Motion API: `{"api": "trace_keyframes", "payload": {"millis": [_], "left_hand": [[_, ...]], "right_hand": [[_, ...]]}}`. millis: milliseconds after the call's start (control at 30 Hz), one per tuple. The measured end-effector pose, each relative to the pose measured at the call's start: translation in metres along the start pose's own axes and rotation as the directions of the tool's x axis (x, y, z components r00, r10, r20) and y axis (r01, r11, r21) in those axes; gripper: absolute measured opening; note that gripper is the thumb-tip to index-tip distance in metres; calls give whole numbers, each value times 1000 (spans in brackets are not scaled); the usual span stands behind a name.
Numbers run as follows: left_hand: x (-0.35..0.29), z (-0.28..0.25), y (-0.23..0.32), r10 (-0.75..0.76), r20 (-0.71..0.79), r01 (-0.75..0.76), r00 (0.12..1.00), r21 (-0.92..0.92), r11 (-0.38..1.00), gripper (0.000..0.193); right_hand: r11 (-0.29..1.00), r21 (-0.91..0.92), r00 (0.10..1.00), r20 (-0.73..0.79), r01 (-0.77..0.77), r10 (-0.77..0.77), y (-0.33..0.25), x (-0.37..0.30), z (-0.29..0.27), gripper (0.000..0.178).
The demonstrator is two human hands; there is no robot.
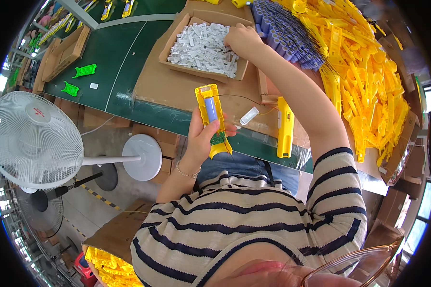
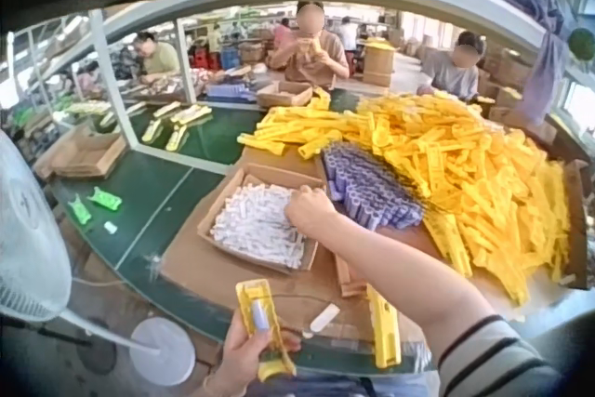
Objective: Assembling electronic and internal components into yellow flashlight housings.
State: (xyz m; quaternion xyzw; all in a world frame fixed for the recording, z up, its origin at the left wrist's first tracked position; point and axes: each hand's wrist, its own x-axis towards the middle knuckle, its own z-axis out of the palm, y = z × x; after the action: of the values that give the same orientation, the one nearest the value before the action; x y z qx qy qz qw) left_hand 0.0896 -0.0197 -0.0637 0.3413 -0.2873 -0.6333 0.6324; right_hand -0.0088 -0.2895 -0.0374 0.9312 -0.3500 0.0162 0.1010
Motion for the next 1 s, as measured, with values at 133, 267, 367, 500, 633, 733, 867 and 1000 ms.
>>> {"api": "trace_keyframes", "payload": {"millis": [133, 267, 367, 500, 633, 733, 867, 1000], "left_hand": [[3, -11, 4, 1, -17, -1, 1000, 8, 1000, 35], [6, -16, 3, 7, 14, -7, 1000, -1, 1000, 35], [8, -16, 4, 27, -25, -26, 999, 35, 999, 34], [12, -7, 2, 63, -12, -62, 998, 73, 995, 32], [12, 10, 2, 69, 33, -72, 997, 72, 995, 31], [11, 23, 0, 60, 103, -65, 993, 46, 997, 33], [6, 50, -3, 83, 160, -96, 984, 76, 993, 34], [1, 81, 1, 241, 227, -275, 944, 136, 952, 47]], "right_hand": [[992, -81, 994, 54, 95, -91, 3, 11, 9, 11], [910, 381, 978, -181, 164, -101, 14, 4, 7, 8], [691, 723, 980, -133, -7, 149, 2, -20, -27, 7], [131, 991, 959, -76, 42, 272, -4, -72, -51, 8], [-165, 981, 970, -64, 105, 236, -12, -128, -77, 11], [-297, 947, 961, -42, 125, 272, -17, -164, -86, 12], [-550, 811, 954, -33, 199, 297, -24, -206, -93, 17], [-599, 777, 906, 93, 194, 414, -36, -229, -93, 20]]}}
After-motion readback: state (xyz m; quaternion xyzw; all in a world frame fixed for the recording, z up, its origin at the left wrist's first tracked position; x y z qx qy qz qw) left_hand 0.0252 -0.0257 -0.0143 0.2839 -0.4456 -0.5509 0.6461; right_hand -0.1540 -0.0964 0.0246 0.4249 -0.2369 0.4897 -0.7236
